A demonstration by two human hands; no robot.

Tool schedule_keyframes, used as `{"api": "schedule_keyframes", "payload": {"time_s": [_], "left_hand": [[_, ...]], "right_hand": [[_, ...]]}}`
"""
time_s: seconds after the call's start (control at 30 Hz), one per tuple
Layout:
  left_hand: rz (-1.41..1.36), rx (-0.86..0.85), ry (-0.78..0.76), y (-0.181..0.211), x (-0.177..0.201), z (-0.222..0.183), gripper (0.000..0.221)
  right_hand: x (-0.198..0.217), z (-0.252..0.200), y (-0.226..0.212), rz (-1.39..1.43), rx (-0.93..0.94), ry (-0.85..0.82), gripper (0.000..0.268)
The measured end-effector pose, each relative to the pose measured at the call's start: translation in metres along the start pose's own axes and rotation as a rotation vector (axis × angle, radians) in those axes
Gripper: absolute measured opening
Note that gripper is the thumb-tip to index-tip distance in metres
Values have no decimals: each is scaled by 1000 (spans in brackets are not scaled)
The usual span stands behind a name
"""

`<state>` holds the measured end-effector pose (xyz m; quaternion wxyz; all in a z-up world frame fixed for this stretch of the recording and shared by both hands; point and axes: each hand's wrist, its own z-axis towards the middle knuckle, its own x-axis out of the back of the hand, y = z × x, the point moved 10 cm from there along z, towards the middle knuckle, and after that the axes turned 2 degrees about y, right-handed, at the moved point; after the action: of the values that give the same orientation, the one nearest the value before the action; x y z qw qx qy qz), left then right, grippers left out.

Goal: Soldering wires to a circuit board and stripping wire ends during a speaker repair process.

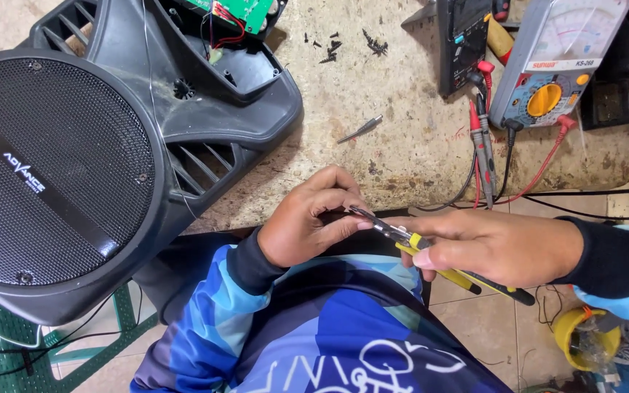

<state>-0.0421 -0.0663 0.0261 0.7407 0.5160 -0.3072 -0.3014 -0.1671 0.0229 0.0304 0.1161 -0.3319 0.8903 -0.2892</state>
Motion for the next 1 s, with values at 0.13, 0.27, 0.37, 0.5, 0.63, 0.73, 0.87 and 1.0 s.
{"api": "schedule_keyframes", "payload": {"time_s": [0.13,0.27,0.37,0.5,0.63,0.73,0.87,1.0], "left_hand": [[-69,-21,-15,1,1,0,12],[-69,1,-36,1,0,-1,10],[-76,12,-26,2,0,-1,11],[-42,-4,5,3,2,-1,13],[-42,-1,15,3,1,-2,13],[-47,6,45,1,3,-2,13],[-117,135,95,-20,4,-7,37],[-122,170,135,-21,10,-7,32]], "right_hand": [[1,0,8,32,-49,4,67],[-6,-1,-10,84,131,-55,66],[-3,-1,-11,-29,128,-10,64],[0,0,-7,-23,125,16,62],[-1,0,-6,-22,116,15,64],[0,0,-7,-51,106,24,65],[2,-3,-7,-48,26,24,70],[-4,-3,-15,-22,122,-15,70]]}}
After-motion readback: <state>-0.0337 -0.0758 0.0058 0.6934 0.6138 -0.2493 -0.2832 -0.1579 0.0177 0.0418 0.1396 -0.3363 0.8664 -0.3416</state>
